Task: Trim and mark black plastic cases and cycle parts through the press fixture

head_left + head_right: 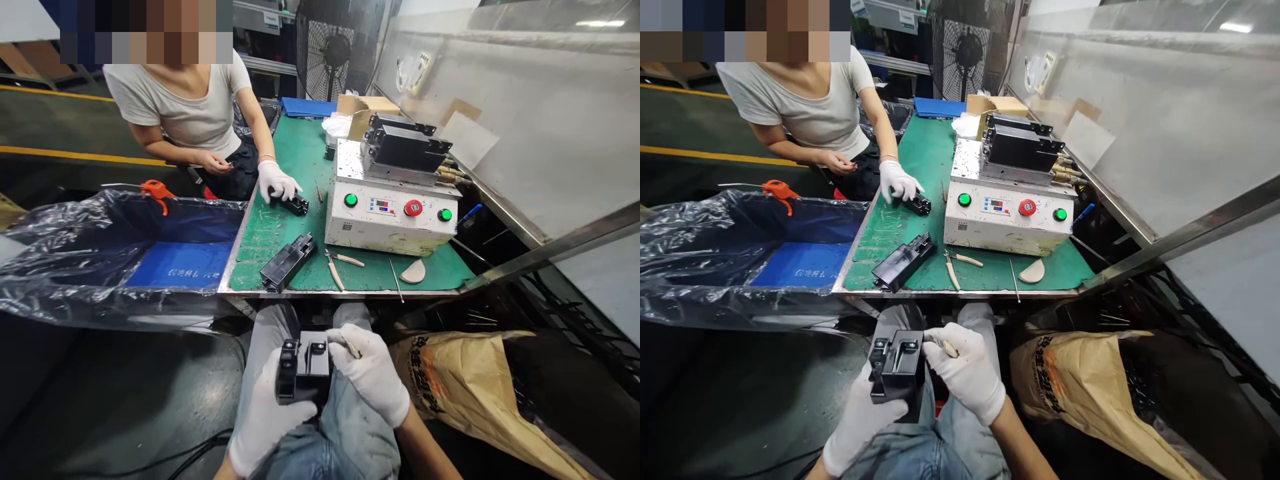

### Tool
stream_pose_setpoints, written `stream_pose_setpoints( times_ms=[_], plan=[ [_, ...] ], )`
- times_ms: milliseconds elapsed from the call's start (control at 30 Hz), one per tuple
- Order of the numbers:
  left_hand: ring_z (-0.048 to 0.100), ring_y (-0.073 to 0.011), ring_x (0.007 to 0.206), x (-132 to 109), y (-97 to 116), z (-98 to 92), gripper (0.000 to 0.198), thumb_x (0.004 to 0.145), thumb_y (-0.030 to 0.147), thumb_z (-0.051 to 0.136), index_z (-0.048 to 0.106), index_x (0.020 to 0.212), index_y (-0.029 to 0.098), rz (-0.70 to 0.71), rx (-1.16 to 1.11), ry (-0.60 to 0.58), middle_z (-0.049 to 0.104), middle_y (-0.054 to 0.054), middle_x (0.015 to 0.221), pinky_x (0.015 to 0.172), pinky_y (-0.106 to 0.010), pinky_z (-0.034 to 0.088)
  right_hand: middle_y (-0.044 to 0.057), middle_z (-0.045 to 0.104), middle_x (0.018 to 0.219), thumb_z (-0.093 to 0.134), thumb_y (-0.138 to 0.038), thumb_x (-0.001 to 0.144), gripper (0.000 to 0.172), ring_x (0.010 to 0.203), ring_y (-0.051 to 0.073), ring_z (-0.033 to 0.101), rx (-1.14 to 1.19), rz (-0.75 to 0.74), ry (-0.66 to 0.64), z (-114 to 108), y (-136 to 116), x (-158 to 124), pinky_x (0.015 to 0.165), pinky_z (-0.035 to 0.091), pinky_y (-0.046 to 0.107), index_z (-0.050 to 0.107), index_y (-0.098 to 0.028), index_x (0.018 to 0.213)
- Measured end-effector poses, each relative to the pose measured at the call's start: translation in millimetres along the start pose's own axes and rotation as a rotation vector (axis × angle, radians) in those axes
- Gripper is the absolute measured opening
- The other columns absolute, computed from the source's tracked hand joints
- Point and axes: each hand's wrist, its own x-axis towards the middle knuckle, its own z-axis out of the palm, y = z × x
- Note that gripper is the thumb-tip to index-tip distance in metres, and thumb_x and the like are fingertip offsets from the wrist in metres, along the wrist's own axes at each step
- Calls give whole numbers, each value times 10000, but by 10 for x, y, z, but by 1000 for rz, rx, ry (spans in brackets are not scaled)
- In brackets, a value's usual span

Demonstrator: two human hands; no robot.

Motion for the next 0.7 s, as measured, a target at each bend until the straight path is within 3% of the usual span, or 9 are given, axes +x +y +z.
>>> stream_pose_setpoints(
  times_ms=[100, 233, 333, 400, 433, 533, 633, 700],
  plan=[
    [708, -330, 1010, 27, -24, -60, 531, 607, 294, 908, 721, 1100, 233, -5, -58, -30, 775, -70, 1051, 945, -424, 579, 43, 747, 981, 605, -463, 994, 410, 850, 176, 690, -68, 54, -6, -173, 35, 33, 783, 550, 270, 721, -217, 1300],
    [698, -340, 1092, -34, -84, -124, 657, 682, 527, 872, 711, 1229, 201, -89, -311, -80, 776, -97, 1191, 999, -425, 556, 125, 729, 1160, 439, -393, 1083, 422, 1070, 237, 680, -412, 108, 158, -468, 348, 331, 948, 520, 334, 680, -171, 1348],
    [739, -321, 997, -137, -98, -118, 552, 728, 555, 836, 778, 1129, 180, -471, -668, -54, 818, -98, 1023, 972, -431, 581, 148, 698, 1119, 401, -334, 1099, 405, 986, 250, 669, -859, 248, 154, -693, 630, 687, 849, 492, 333, 689, -141, 1308],
    [756, -297, 840, -185, -97, -87, 486, 766, 579, 804, 822, 964, 136, -768, -860, -84, 815, -126, 859, 844, -408, 616, 146, 687, 1113, 388, -307, 1104, 386, 959, 243, 658, -1041, 291, 105, -799, 759, 909, 789, 463, 316, 701, -143, 1261],
    [749, -275, 766, -198, -101, -64, 493, 786, 588, 787, 831, 942, 123, -846, -928, -127, 806, -134, 814, 765, -382, 618, 145, 686, 1109, 387, -294, 1105, 376, 958, 239, 654, -1079, 286, 87, -829, 803, 1003, 774, 452, 310, 709, -143, 1230],
    [728, -228, 701, -209, -154, 11, 552, 785, 616, 784, 820, 1127, 184, -767, -1066, -288, 798, -110, 829, 660, -330, 590, 150, 691, 1090, 407, -246, 1093, 344, 961, 237, 645, -1089, 241, 73, -823, 888, 1193, 764, 442, 305, 725, -133, 1159],
    [737, -230, 754, -246, -277, 57, 624, 718, 608, 845, 776, 1236, 266, -658, -1127, -428, 787, -65, 844, 874, -411, 605, 160, 702, 1077, 466, -208, 1061, 294, 958, 240, 641, -1078, 191, 96, -757, 948, 1251, 802, 453, 317, 733, -121, 1148],
    [759, -245, 882, -296, -366, 59, 646, 724, 559, 856, 745, 1280, 250, -662, -1109, -433, 802, -73, 947, 1040, -438, 556, 149, 711, 1100, 535, -231, 1035, 265, 998, 243, 636, -1060, 157, 146, -779, 970, 1227, 868, 464, 327, 727, -142, 1194]
  ],
)
